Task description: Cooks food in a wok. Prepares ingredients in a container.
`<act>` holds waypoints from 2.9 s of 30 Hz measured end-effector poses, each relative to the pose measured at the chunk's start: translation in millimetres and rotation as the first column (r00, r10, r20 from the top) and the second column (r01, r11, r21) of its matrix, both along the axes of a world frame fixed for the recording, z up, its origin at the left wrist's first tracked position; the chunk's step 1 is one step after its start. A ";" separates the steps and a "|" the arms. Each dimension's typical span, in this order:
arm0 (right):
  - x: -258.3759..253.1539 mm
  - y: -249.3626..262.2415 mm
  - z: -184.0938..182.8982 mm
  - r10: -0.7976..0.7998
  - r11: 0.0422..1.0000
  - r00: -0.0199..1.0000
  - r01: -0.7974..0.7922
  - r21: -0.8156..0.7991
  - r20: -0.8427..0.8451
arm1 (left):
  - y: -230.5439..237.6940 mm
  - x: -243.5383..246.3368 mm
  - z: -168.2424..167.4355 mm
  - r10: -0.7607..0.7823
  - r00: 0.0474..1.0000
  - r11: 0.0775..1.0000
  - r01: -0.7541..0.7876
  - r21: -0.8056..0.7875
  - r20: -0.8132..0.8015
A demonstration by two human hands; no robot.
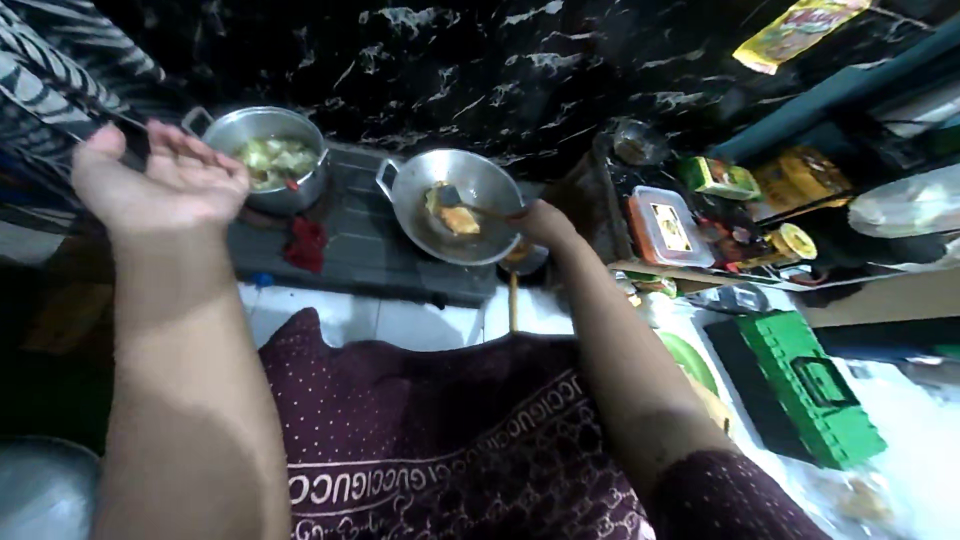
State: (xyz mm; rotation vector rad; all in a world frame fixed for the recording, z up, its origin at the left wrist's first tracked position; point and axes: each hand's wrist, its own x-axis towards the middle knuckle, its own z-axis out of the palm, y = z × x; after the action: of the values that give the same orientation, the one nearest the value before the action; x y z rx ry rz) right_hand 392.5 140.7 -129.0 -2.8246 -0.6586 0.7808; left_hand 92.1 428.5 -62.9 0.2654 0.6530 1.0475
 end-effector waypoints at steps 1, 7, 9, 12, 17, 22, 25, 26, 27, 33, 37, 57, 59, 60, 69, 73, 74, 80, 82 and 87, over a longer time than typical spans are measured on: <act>1.8 -1.6 3.8 0.025 1.000 0.999 -0.024 0.018 -0.022 | 0.6 -0.8 0.5 -0.001 1.000 1.000 0.001 -0.013 0.013; -5.1 -13.2 27.8 0.044 0.999 0.986 -0.044 0.001 -0.160 | 8.7 -7.4 0.6 0.021 1.000 0.999 -0.021 -0.035 0.008; 0.9 -10.3 24.2 0.025 0.999 0.991 -0.028 -0.018 -0.132 | 10.1 -9.1 0.5 0.042 0.999 0.998 -0.041 -0.044 0.020; 9.6 -1.1 16.3 0.019 1.000 0.990 -0.019 0.001 -0.138 | 11.8 -12.0 0.9 0.044 0.997 0.998 -0.042 -0.036 0.056; 18.0 5.8 -9.9 0.065 0.996 0.990 -0.073 -0.056 -0.125 | 11.5 -12.2 1.2 0.047 0.997 0.999 -0.046 -0.028 0.057; -34.3 34.3 18.7 0.112 0.936 0.993 -0.098 -0.338 0.023 | 4.6 -5.9 4.8 0.028 0.997 0.999 -0.026 -0.035 0.078; -48.3 41.3 16.4 0.135 0.931 0.989 -0.105 -0.350 0.064 | 0.9 -3.1 7.5 0.016 0.998 1.000 -0.015 -0.023 0.065; -47.8 40.9 15.1 0.129 0.935 0.989 -0.097 -0.340 0.073 | -0.7 -2.1 8.3 0.010 0.998 1.000 -0.009 -0.019 0.061; -46.9 40.4 15.4 0.123 0.940 0.990 -0.093 -0.329 0.072 | -3.0 -0.6 9.9 0.008 0.998 1.000 -0.007 -0.017 0.056; -27.6 21.9 12.9 -0.009 0.988 0.999 0.017 -0.153 0.051 | -10.3 2.5 14.1 -0.002 0.999 1.000 0.003 -0.018 0.049; 1.4 -6.9 1.3 -0.048 0.996 0.999 0.047 0.077 0.000 | -13.5 2.0 14.8 -0.015 0.999 1.000 0.015 -0.011 0.048; -28.0 9.4 20.7 -0.075 0.989 0.990 0.089 -0.115 0.122 | -23.3 8.2 14.3 -0.094 0.996 0.992 0.094 0.085 -0.006; -31.9 13.9 17.0 -0.040 0.994 0.995 0.049 -0.099 0.089 | -24.7 9.2 14.2 -0.102 0.995 0.990 0.102 0.095 -0.005; -33.3 15.9 12.7 -0.014 0.994 0.998 0.021 -0.107 0.067 | -25.3 10.0 14.5 -0.105 0.994 0.989 0.105 0.101 -0.007; -33.5 6.2 -15.4 -0.009 0.997 0.999 0.007 -0.075 -0.034 | -24.3 3.4 12.1 -0.117 0.992 0.987 0.112 0.119 0.039; -44.6 2.4 9.2 -0.048 0.994 0.998 0.051 -0.093 0.038 | -21.9 1.5 11.4 -0.098 0.994 0.990 0.093 0.106 0.043; -48.6 0.0 11.6 -0.053 0.992 0.998 0.058 -0.109 0.046 | -21.4 1.1 12.0 -0.091 0.995 0.992 0.087 0.094 0.044; -58.0 -8.3 11.8 -0.014 0.974 0.999 0.023 -0.224 0.042 | -20.4 0.2 9.7 -0.071 0.996 0.996 0.067 0.058 0.062; -64.0 -4.2 22.9 -0.053 0.980 0.997 0.064 -0.190 0.061 | -23.9 4.1 11.1 -0.070 0.997 0.996 0.067 0.058 0.044; -60.9 4.2 -9.1 -0.077 0.990 0.994 0.085 -0.114 0.076 | -41.0 17.0 13.2 -0.131 0.991 0.990 0.130 0.064 0.028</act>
State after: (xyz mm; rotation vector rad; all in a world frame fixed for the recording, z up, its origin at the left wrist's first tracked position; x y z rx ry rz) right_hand 331.5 144.9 -138.1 -2.9770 -0.5197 0.7303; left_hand 109.0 387.4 -49.6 0.3400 0.5675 0.9453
